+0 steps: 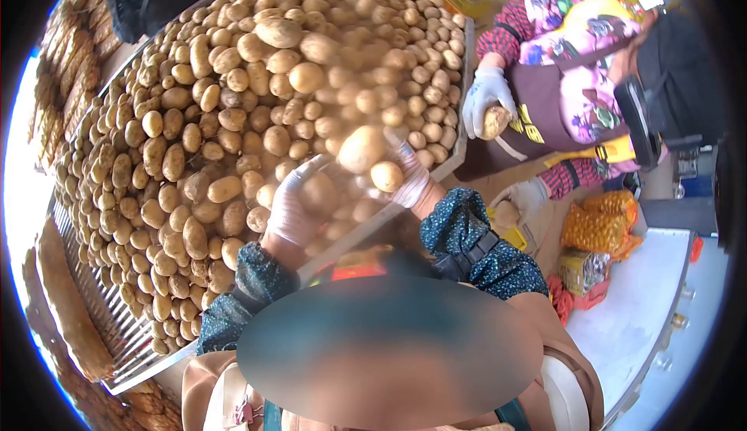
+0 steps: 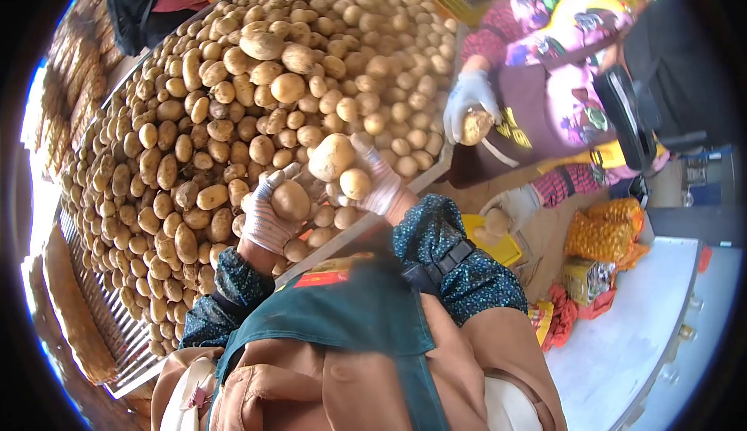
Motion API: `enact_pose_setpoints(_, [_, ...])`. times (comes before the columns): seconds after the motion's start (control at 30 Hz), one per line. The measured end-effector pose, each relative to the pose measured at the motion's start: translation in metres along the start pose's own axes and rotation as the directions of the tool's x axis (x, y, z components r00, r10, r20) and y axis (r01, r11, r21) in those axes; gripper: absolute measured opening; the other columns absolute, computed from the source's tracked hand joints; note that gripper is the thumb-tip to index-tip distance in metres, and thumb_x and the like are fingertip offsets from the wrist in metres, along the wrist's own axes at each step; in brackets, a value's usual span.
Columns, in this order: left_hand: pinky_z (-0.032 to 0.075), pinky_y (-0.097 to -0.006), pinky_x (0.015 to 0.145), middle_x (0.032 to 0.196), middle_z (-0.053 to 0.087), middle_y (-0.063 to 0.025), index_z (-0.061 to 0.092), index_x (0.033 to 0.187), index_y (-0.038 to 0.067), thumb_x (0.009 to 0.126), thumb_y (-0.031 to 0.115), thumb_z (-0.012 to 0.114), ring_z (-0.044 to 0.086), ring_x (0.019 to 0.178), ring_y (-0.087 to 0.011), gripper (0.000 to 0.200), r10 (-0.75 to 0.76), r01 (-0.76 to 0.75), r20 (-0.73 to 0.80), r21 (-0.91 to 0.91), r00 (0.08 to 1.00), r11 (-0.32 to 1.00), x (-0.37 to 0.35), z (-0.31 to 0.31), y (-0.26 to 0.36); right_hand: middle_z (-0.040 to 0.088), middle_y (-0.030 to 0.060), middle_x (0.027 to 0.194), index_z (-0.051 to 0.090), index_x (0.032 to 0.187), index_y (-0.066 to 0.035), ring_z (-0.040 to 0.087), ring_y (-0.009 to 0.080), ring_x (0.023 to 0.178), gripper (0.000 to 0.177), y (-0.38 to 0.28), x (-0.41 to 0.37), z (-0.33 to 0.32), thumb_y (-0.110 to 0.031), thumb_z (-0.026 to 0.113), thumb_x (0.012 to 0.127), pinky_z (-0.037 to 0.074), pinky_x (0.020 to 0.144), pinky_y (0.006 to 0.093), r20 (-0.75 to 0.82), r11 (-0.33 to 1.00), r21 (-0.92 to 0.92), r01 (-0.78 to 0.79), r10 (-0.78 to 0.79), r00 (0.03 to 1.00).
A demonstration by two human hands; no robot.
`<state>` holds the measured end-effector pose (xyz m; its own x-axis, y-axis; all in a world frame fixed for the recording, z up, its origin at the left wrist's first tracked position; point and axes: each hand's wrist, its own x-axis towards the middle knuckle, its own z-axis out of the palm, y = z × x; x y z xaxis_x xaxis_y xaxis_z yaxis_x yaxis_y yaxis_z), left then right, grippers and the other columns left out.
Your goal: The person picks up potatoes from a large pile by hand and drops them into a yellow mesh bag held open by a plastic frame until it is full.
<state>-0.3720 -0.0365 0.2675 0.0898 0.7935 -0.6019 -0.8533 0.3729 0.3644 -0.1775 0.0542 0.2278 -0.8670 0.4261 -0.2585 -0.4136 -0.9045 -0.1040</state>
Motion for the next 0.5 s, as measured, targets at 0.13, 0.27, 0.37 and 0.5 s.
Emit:
enact_pose_setpoints(0.13, [0.054, -0.0527, 0.085, 0.119, 0.064, -0.0155, 0.058, 0.122, 0.006, 0.096, 0.033, 0.058, 0.062, 0.110, -0.0343, 0.037, -0.110, 0.112, 0.051, -0.030, 0.993, 0.993, 0.015, 0.000, -0.031, 0.065, 0.0149, 0.105, 0.054, 0.126, -0.006, 0.069, 0.0286, 0.081, 0.060, 0.011, -0.050, -0.007, -0.055, 0.061, 0.092, 0.059, 0.057, 0.0404, -0.107, 0.968, -0.160, 0.195, -0.213, 0.971])
enact_pose_setpoints(0.27, [0.052, -0.0535, 0.084, 0.111, 0.066, -0.0158, 0.061, 0.116, 0.008, 0.095, 0.036, 0.061, 0.062, 0.107, -0.0353, 0.035, -0.310, 0.317, 0.099, -0.056, 0.945, 0.947, 0.021, 0.020, -0.077, 0.067, 0.0153, 0.101, 0.053, 0.128, -0.003, 0.069, 0.0259, 0.082, 0.064, 0.021, -0.117, -0.044, -0.053, 0.066, 0.090, 0.060, 0.060, 0.0400, -0.196, 0.964, -0.067, 0.256, -0.264, 0.944])
enact_pose_setpoints(0.37, [0.051, -0.0569, 0.085, 0.110, 0.066, -0.0138, 0.061, 0.115, 0.010, 0.094, 0.035, 0.062, 0.062, 0.103, -0.0322, 0.032, -0.551, 0.547, 0.006, 0.107, 0.835, 0.830, 0.037, 0.028, -0.120, 0.068, 0.0137, 0.097, 0.058, 0.117, -0.008, 0.067, 0.0261, 0.077, 0.053, 0.048, -0.179, -0.082, -0.052, 0.067, 0.089, 0.058, 0.060, 0.0398, -0.533, 0.938, 0.058, 0.343, -0.262, 0.805])
enact_pose_setpoints(0.5, [0.047, -0.0581, 0.091, 0.113, 0.063, -0.0100, 0.058, 0.121, 0.016, 0.095, 0.036, 0.060, 0.060, 0.105, -0.0304, 0.032, -0.608, 0.581, -0.058, 0.379, 0.792, 0.720, 0.073, 0.021, -0.194, 0.067, 0.0100, 0.093, 0.059, 0.109, -0.011, 0.065, 0.0248, 0.073, 0.047, 0.069, -0.251, -0.115, -0.052, 0.069, 0.088, 0.056, 0.061, 0.0414, -0.869, 0.821, 0.048, 0.569, -0.246, 0.429])
